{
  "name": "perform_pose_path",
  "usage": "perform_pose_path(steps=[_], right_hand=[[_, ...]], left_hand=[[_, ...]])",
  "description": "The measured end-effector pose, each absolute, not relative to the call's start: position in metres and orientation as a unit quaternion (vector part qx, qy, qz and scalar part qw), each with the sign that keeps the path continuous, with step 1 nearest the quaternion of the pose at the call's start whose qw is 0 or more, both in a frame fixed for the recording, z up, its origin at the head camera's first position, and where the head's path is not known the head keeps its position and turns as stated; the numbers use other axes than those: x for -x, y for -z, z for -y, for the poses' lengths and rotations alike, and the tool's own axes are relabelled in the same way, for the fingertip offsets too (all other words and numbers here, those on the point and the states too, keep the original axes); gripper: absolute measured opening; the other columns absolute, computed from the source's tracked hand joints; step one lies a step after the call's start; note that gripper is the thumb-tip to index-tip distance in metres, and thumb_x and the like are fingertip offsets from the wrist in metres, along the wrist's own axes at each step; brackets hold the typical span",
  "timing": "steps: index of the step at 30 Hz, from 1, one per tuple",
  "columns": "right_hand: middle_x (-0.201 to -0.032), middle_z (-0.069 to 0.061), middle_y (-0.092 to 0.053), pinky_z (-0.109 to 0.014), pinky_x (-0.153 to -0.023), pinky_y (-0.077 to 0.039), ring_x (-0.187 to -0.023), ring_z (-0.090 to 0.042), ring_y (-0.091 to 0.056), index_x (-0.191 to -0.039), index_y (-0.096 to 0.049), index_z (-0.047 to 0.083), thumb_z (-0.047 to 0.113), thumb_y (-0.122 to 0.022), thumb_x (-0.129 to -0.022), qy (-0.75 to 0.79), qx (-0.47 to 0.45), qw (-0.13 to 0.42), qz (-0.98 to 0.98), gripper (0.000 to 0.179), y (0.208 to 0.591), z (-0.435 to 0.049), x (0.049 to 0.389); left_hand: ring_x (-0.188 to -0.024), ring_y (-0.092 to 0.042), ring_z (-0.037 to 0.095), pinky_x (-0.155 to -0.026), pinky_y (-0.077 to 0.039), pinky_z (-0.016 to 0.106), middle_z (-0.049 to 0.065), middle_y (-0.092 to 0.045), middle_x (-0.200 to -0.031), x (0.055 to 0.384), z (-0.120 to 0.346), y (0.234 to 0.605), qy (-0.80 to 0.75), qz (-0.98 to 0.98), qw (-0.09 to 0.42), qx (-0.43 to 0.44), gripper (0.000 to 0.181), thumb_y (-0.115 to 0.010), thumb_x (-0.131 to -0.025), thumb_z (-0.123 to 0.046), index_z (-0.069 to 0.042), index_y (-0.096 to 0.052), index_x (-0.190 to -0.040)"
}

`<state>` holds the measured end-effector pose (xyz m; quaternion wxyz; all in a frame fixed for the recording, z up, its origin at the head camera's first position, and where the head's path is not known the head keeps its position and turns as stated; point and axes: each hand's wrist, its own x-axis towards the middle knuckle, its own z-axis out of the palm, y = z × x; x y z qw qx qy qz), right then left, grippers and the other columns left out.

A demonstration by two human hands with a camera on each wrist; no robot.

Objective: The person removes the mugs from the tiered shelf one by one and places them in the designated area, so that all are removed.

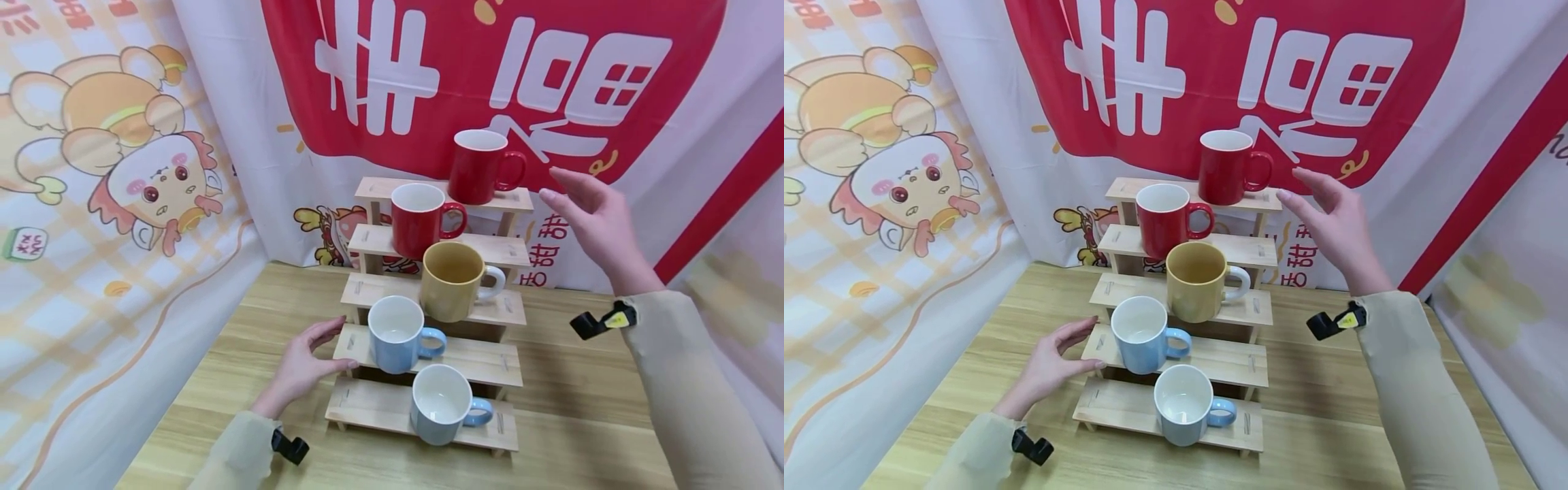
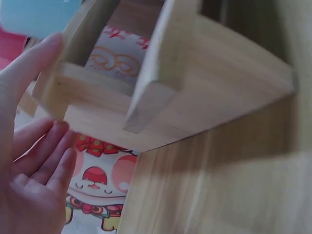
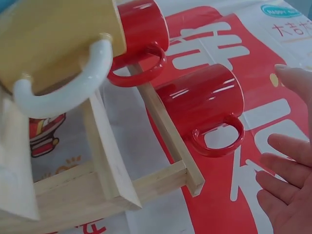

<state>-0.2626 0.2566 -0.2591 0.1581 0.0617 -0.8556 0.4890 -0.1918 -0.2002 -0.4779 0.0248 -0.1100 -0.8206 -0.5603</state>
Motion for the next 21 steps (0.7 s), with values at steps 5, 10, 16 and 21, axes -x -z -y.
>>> perform_pose_path(steps=[5, 10, 16, 21], right_hand=[[-0.152, 0.007, -0.05, -0.053, -0.111, -0.044, -0.137, -0.022, -0.046, -0.151, -0.05, 0.033, 0.06, -0.069, -0.089, -0.512, -0.057, 0.151, 0.844, 0.071, 0.258, -0.254, 0.273], [-0.152, 0.006, -0.05, -0.048, -0.112, -0.044, -0.137, -0.021, -0.047, -0.151, -0.051, 0.031, 0.058, -0.071, -0.089, -0.531, -0.06, 0.148, 0.832, 0.07, 0.26, -0.253, 0.28], [-0.151, 0.006, -0.051, -0.043, -0.111, -0.045, -0.136, -0.02, -0.048, -0.151, -0.051, 0.03, 0.057, -0.073, -0.087, -0.554, -0.056, 0.14, 0.818, 0.073, 0.258, -0.25, 0.291], [-0.151, 0.006, -0.051, -0.048, -0.114, -0.041, -0.136, -0.022, -0.047, -0.152, -0.05, 0.031, 0.06, -0.074, -0.084, -0.561, -0.047, 0.124, 0.817, 0.078, 0.257, -0.244, 0.3]], left_hand=[[-0.128, -0.055, 0.03, -0.114, -0.04, 0.048, 0.007, -0.058, -0.14, 0.198, 0.2, 0.484, 0.594, 0.795, 0.013, 0.12, 0.083, -0.097, -0.067, -0.021, -0.011, -0.059, -0.141], [-0.129, -0.055, 0.03, -0.113, -0.042, 0.044, 0.009, -0.058, -0.141, 0.199, 0.2, 0.486, 0.612, 0.78, 0.01, 0.131, 0.084, -0.096, -0.068, -0.015, -0.006, -0.057, -0.141], [-0.128, -0.055, 0.028, -0.113, -0.042, 0.047, 0.006, -0.058, -0.141, 0.199, 0.201, 0.486, 0.611, 0.782, 0.001, 0.124, 0.084, -0.096, -0.069, -0.019, -0.009, -0.056, -0.142], [-0.128, -0.055, 0.029, -0.112, -0.043, 0.047, 0.007, -0.058, -0.14, 0.197, 0.201, 0.487, 0.609, 0.785, -0.007, 0.114, 0.085, -0.096, -0.068, -0.021, -0.013, -0.056, -0.143]])
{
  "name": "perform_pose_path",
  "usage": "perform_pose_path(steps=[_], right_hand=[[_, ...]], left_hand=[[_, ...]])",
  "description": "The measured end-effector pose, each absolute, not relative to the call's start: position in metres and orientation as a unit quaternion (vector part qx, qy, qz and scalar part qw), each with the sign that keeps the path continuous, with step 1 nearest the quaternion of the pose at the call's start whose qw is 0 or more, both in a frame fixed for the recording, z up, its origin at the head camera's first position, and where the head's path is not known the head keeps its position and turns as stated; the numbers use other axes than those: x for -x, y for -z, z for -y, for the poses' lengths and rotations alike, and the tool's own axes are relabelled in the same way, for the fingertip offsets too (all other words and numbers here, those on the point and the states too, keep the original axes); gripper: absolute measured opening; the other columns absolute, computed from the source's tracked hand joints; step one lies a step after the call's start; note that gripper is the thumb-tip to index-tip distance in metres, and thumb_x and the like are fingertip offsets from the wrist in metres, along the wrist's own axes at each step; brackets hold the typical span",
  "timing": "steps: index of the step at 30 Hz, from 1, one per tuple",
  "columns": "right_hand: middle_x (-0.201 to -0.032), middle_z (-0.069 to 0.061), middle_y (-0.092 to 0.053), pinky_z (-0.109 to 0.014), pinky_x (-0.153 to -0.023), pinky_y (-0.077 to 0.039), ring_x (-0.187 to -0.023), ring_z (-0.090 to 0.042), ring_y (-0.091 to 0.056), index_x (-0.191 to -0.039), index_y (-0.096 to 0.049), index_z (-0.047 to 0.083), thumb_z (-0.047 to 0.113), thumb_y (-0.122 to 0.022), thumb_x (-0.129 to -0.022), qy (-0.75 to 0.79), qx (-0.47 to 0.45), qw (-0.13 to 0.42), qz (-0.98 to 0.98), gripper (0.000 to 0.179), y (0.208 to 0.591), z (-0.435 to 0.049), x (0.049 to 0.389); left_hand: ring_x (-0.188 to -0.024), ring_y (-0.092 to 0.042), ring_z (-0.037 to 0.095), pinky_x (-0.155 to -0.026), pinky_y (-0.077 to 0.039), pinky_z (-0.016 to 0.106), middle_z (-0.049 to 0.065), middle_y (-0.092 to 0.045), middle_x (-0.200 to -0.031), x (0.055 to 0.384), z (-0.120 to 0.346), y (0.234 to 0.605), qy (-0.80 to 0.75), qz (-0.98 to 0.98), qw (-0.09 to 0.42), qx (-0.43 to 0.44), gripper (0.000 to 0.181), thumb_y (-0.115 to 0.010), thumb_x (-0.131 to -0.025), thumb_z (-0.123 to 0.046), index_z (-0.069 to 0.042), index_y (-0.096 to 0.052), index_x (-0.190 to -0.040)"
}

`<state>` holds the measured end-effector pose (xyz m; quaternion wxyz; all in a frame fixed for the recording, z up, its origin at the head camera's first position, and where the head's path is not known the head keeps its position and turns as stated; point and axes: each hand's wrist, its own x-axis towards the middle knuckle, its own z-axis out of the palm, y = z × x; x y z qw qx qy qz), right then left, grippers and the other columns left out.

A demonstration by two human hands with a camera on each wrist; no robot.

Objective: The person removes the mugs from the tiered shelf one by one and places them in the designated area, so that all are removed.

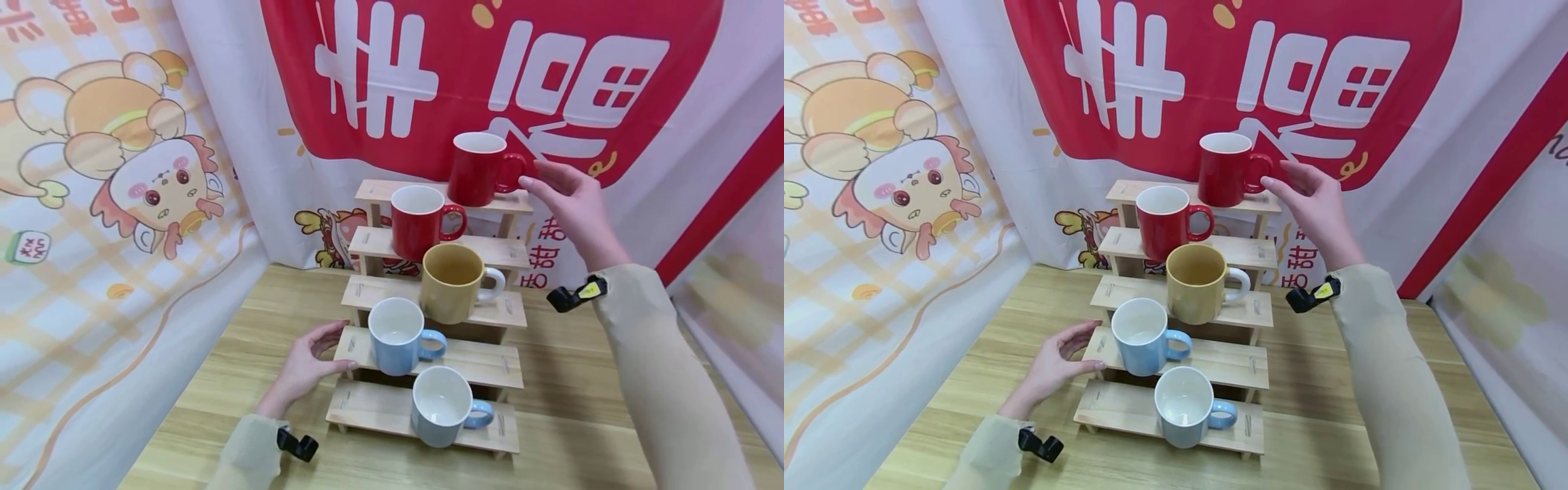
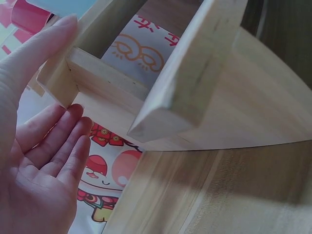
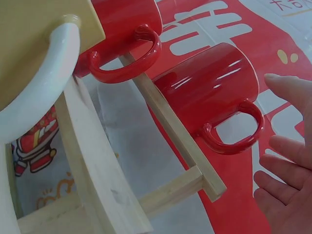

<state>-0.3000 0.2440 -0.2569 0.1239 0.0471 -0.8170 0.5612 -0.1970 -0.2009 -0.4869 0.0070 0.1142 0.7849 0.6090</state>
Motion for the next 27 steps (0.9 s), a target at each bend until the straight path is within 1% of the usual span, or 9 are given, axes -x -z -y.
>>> perform_pose_path(steps=[2, 6, 12, 15, 17, 22, 24, 27], right_hand=[[-0.151, 0.006, -0.051, -0.049, -0.115, -0.04, -0.136, -0.022, -0.046, -0.152, -0.049, 0.031, 0.061, -0.074, -0.083, -0.565, -0.043, 0.115, 0.816, 0.079, 0.255, -0.241, 0.303], [-0.149, 0.004, -0.053, -0.047, -0.115, -0.04, -0.134, -0.022, -0.047, -0.151, -0.05, 0.03, 0.063, -0.074, -0.082, -0.573, -0.042, 0.099, 0.812, 0.08, 0.25, -0.235, 0.311], [-0.146, 0.001, -0.055, -0.049, -0.116, -0.037, -0.134, -0.024, -0.048, -0.149, -0.053, 0.027, 0.067, -0.071, -0.081, -0.568, -0.033, 0.086, 0.818, 0.081, 0.241, -0.225, 0.324], [-0.144, -0.002, -0.056, -0.045, -0.115, -0.04, -0.132, -0.025, -0.05, -0.148, -0.055, 0.024, 0.067, -0.068, -0.083, -0.572, -0.025, 0.076, 0.817, 0.078, 0.237, -0.22, 0.33], [-0.142, -0.004, -0.058, -0.04, -0.111, -0.045, -0.128, -0.025, -0.053, -0.146, -0.057, 0.023, 0.066, -0.066, -0.085, -0.577, -0.016, 0.069, 0.814, 0.075, 0.236, -0.217, 0.335], [-0.137, -0.009, -0.059, -0.035, -0.096, -0.057, -0.122, -0.025, -0.056, -0.139, -0.061, 0.018, 0.062, -0.063, -0.089, -0.61, -0.003, 0.053, 0.791, 0.066, 0.235, -0.214, 0.341], [-0.136, -0.011, -0.059, -0.035, -0.091, -0.059, -0.121, -0.027, -0.057, -0.137, -0.062, 0.016, 0.06, -0.063, -0.09, -0.62, -0.007, 0.047, 0.783, 0.064, 0.235, -0.214, 0.343], [-0.135, -0.011, -0.059, -0.033, -0.089, -0.059, -0.121, -0.027, -0.058, -0.136, -0.062, 0.016, 0.059, -0.064, -0.09, -0.625, -0.009, 0.037, 0.779, 0.063, 0.234, -0.215, 0.344]], left_hand=[[-0.128, -0.056, 0.028, -0.112, -0.043, 0.046, 0.007, -0.058, -0.14, 0.197, 0.201, 0.487, -0.608, -0.786, 0.006, -0.113, 0.085, -0.096, -0.068, -0.022, -0.013, -0.056, -0.143], [-0.128, -0.056, 0.029, -0.112, -0.043, 0.046, 0.007, -0.059, -0.14, 0.197, 0.201, 0.487, -0.608, -0.785, 0.003, -0.114, 0.086, -0.096, -0.068, -0.022, -0.012, -0.056, -0.143], [-0.128, -0.055, 0.03, -0.112, -0.041, 0.052, 0.009, -0.059, -0.14, 0.196, 0.2, 0.487, -0.611, -0.783, 0.002, -0.116, 0.086, -0.096, -0.068, -0.021, -0.011, -0.056, -0.143], [-0.129, -0.055, 0.03, -0.113, -0.04, 0.052, 0.009, -0.058, -0.14, 0.196, 0.2, 0.487, -0.614, -0.78, 0.001, -0.119, 0.085, -0.096, -0.069, -0.02, -0.01, -0.055, -0.143], [-0.129, -0.055, 0.03, -0.113, -0.041, 0.051, 0.009, -0.058, -0.141, 0.196, 0.2, 0.487, -0.618, -0.777, 0.004, -0.121, 0.085, -0.095, -0.069, -0.018, -0.009, -0.055, -0.143], [-0.129, -0.055, 0.029, -0.113, -0.041, 0.05, 0.008, -0.057, -0.142, 0.196, 0.2, 0.487, -0.621, -0.774, 0.009, -0.122, 0.082, -0.094, -0.071, -0.019, -0.01, -0.055, -0.143], [-0.129, -0.055, 0.029, -0.113, -0.041, 0.049, 0.008, -0.058, -0.142, 0.196, 0.2, 0.486, -0.619, -0.776, 0.006, -0.121, 0.08, -0.093, -0.073, -0.02, -0.01, -0.056, -0.143], [-0.128, -0.055, 0.029, -0.113, -0.041, 0.049, 0.007, -0.058, -0.142, 0.196, 0.2, 0.486, -0.616, -0.779, 0.003, -0.118, 0.077, -0.092, -0.074, -0.021, -0.011, -0.057, -0.142]])
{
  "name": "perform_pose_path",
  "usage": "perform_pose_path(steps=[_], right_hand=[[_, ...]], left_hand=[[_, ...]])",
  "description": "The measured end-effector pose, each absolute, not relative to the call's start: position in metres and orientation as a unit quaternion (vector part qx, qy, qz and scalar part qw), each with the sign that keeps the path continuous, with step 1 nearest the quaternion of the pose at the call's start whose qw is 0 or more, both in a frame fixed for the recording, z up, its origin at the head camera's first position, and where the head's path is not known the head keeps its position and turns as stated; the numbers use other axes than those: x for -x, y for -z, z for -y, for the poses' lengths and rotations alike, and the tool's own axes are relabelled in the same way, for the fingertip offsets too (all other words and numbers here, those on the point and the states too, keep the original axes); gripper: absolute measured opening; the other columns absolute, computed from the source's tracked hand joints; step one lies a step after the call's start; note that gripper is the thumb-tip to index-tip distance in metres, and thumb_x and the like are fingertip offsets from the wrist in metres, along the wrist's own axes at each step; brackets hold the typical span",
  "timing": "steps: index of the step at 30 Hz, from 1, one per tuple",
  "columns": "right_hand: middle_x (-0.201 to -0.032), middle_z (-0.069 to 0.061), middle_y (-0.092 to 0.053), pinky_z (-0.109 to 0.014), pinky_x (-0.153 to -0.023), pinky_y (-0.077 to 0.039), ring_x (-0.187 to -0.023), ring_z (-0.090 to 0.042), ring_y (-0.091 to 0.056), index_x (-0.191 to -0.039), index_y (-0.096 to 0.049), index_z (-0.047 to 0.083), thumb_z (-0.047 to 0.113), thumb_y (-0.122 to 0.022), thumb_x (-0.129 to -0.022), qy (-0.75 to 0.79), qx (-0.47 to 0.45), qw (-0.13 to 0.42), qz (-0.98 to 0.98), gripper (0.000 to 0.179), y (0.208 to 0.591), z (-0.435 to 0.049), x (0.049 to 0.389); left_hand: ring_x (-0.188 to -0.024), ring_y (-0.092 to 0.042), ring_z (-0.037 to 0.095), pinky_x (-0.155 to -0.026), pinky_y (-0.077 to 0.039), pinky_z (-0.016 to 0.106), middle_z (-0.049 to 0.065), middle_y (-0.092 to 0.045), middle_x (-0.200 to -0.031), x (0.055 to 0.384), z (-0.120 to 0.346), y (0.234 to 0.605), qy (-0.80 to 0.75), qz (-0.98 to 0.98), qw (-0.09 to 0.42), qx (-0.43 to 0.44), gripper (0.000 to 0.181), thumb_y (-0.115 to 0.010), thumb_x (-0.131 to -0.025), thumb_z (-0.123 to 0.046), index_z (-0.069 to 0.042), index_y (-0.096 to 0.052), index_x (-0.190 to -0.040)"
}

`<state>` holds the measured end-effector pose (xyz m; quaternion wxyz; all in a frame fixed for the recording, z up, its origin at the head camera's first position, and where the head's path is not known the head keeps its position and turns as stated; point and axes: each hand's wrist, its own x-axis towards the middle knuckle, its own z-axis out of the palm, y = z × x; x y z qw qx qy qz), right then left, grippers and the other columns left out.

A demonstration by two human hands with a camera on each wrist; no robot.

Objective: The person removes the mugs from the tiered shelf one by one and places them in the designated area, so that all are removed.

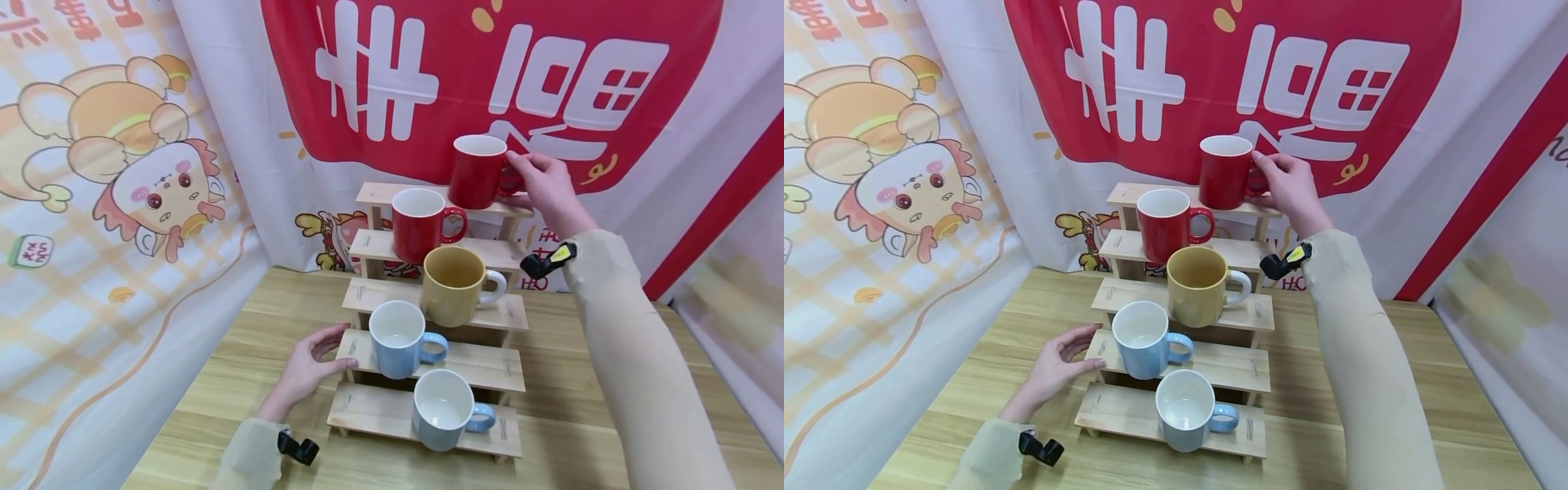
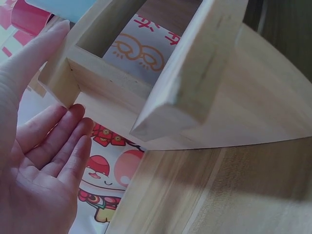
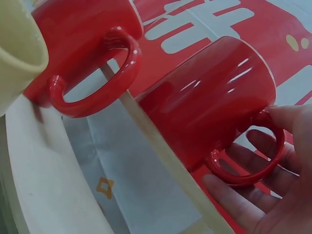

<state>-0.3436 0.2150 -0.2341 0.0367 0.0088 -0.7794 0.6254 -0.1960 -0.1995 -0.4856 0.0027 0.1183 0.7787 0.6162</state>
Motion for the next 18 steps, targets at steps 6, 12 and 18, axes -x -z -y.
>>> perform_pose_path(steps=[6, 12, 18], right_hand=[[-0.136, -0.01, -0.058, -0.033, -0.091, -0.058, -0.122, -0.028, -0.058, -0.133, -0.062, 0.015, 0.059, -0.068, -0.085, -0.642, -0.005, 0.016, 0.767, 0.065, 0.233, -0.217, 0.342], [-0.137, -0.008, -0.06, -0.032, -0.089, -0.059, -0.123, -0.028, -0.059, -0.135, -0.065, 0.016, 0.059, -0.074, -0.078, -0.662, 0.012, 0.026, 0.749, 0.072, 0.234, -0.22, 0.336], [-0.132, -0.008, -0.063, -0.032, -0.091, -0.057, -0.12, -0.025, -0.06, -0.133, -0.068, 0.017, 0.057, -0.076, -0.077, -0.687, 0.019, 0.062, 0.724, 0.07, 0.236, -0.225, 0.327]], left_hand=[[-0.128, -0.055, 0.028, -0.113, -0.042, 0.048, 0.006, -0.058, -0.142, 0.196, 0.2, 0.485, -0.611, -0.784, 0.003, -0.112, 0.078, -0.093, -0.074, -0.024, -0.012, -0.057, -0.142], [-0.128, -0.055, 0.027, -0.111, -0.044, 0.038, 0.006, -0.057, -0.143, 0.196, 0.199, 0.485, -0.61, -0.785, 0.007, -0.11, 0.08, -0.093, -0.073, -0.026, -0.012, -0.056, -0.143], [-0.129, -0.055, 0.028, -0.112, -0.043, 0.039, 0.005, -0.056, -0.144, 0.196, 0.2, 0.485, -0.611, -0.784, 0.006, -0.111, 0.081, -0.093, -0.073, -0.024, -0.011, -0.055, -0.143]])
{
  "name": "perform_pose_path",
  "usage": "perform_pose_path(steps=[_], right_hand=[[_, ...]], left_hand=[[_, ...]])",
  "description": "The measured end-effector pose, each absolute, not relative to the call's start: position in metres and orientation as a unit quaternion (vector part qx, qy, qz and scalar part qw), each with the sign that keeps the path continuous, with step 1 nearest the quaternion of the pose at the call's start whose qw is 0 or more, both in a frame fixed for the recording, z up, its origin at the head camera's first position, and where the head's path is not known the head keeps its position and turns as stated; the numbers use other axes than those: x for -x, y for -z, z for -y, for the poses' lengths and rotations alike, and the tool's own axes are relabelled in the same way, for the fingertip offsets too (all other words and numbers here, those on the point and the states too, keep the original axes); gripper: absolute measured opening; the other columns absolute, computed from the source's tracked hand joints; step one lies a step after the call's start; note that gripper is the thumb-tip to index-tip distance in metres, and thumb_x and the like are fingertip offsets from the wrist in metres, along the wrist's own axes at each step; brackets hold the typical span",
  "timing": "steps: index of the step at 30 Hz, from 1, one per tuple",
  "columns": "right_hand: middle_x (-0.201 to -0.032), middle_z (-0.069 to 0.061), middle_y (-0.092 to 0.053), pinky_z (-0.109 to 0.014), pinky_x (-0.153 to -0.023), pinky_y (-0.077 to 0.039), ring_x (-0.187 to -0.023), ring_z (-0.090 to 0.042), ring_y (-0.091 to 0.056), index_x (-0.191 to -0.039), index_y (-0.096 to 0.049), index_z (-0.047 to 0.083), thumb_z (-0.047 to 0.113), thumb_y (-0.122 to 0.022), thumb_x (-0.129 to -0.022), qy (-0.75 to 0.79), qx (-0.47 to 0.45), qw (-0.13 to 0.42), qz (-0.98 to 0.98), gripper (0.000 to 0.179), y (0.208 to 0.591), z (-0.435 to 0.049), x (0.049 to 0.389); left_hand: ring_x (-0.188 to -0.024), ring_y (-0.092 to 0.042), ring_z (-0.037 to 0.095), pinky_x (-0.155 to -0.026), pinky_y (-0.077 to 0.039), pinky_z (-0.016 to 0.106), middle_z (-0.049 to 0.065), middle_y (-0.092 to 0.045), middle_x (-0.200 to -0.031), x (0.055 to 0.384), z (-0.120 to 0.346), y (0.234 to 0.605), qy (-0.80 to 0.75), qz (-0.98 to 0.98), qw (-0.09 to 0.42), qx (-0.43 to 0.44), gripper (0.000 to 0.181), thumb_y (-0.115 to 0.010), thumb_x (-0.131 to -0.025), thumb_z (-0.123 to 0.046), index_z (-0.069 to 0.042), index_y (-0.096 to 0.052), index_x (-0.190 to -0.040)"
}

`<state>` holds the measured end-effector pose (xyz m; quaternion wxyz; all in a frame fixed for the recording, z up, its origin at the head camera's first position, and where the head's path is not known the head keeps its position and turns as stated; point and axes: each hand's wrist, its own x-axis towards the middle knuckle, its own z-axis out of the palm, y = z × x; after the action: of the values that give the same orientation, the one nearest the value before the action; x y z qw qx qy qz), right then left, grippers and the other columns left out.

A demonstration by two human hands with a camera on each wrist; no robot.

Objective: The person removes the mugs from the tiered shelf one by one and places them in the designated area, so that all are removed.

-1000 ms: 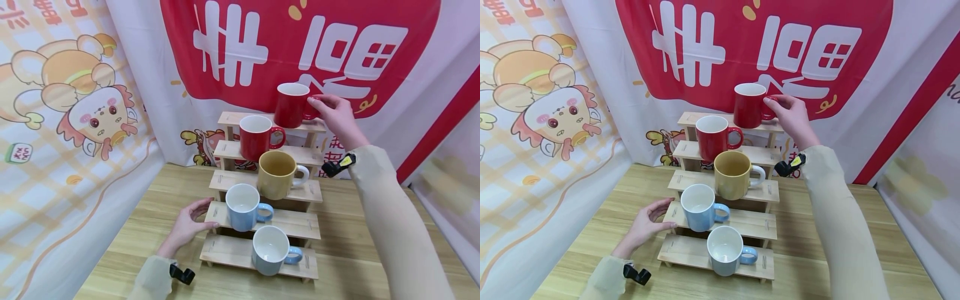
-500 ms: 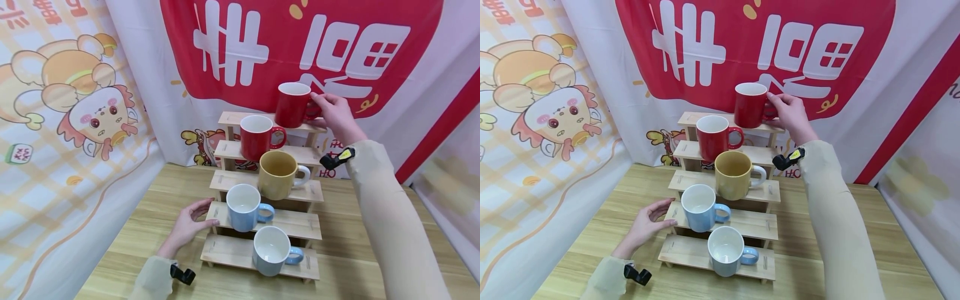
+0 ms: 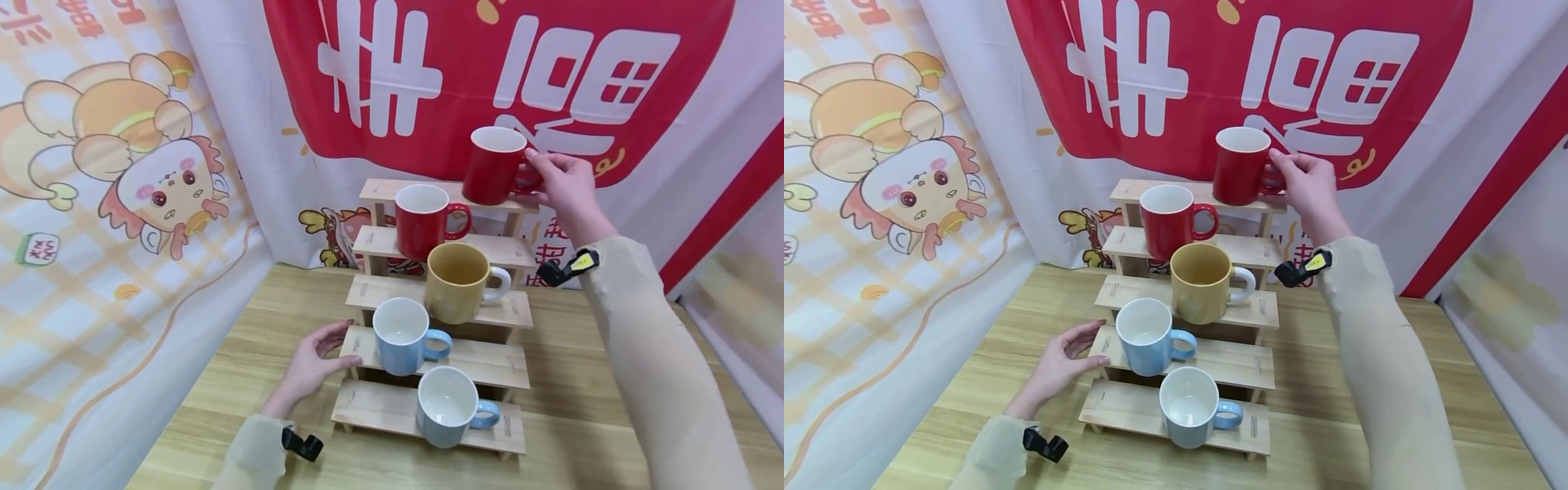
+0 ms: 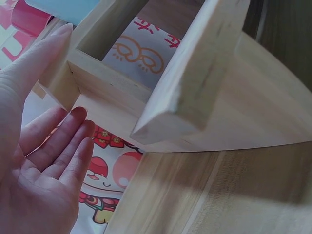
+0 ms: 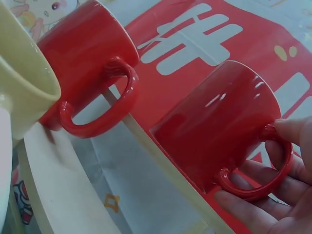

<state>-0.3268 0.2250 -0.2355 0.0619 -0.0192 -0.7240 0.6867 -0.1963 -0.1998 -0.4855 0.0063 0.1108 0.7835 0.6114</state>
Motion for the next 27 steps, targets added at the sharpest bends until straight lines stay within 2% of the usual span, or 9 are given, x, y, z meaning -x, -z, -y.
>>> perform_pose_path(steps=[3, 10, 14, 20, 27], right_hand=[[-0.128, -0.009, -0.064, -0.031, -0.089, -0.058, -0.115, -0.024, -0.063, -0.132, -0.068, 0.015, 0.054, -0.078, -0.078, -0.706, 0.015, 0.07, 0.704, 0.067, 0.234, -0.234, 0.321], [-0.126, -0.006, -0.065, -0.024, -0.077, -0.06, -0.109, -0.018, -0.064, -0.132, -0.068, 0.014, 0.049, -0.081, -0.078, -0.731, 0.018, 0.09, 0.676, 0.065, 0.227, -0.26, 0.305], [-0.129, -0.005, -0.063, -0.024, -0.076, -0.059, -0.108, -0.016, -0.064, -0.133, -0.067, 0.014, 0.05, -0.082, -0.077, -0.726, 0.019, 0.102, 0.68, 0.068, 0.224, -0.274, 0.294], [-0.123, -0.005, -0.065, -0.026, -0.073, -0.06, -0.104, -0.015, -0.065, -0.132, -0.067, 0.013, 0.048, -0.083, -0.078, -0.722, 0.017, 0.113, 0.682, 0.067, 0.223, -0.296, 0.278], [-0.134, -0.004, -0.061, -0.022, -0.069, -0.06, -0.101, -0.011, -0.067, -0.138, -0.065, 0.017, 0.05, -0.082, -0.077, -0.705, 0.049, 0.122, 0.696, 0.072, 0.231, -0.323, 0.257]], left_hand=[[-0.129, -0.055, 0.028, -0.113, -0.042, 0.043, 0.005, -0.057, -0.144, 0.196, 0.199, 0.484, -0.611, -0.783, 0.007, -0.113, 0.081, -0.093, -0.073, -0.024, -0.011, -0.055, -0.143], [-0.13, -0.053, 0.029, -0.114, -0.039, 0.05, 0.005, -0.056, -0.145, 0.197, 0.199, 0.484, -0.616, -0.779, 0.011, -0.117, 0.081, -0.093, -0.074, -0.024, -0.011, -0.055, -0.144], [-0.13, -0.054, 0.028, -0.114, -0.04, 0.049, 0.005, -0.056, -0.144, 0.197, 0.199, 0.484, -0.616, -0.779, 0.011, -0.117, 0.08, -0.093, -0.074, -0.023, -0.011, -0.055, -0.143], [-0.13, -0.054, 0.028, -0.114, -0.04, 0.046, 0.005, -0.056, -0.144, 0.198, 0.199, 0.483, -0.615, -0.78, 0.01, -0.116, 0.079, -0.093, -0.074, -0.024, -0.01, -0.056, -0.143], [-0.131, -0.053, 0.028, -0.114, -0.04, 0.046, 0.006, -0.056, -0.144, 0.198, 0.2, 0.483, -0.615, -0.78, 0.012, -0.118, 0.079, -0.092, -0.074, -0.023, -0.01, -0.056, -0.142]])
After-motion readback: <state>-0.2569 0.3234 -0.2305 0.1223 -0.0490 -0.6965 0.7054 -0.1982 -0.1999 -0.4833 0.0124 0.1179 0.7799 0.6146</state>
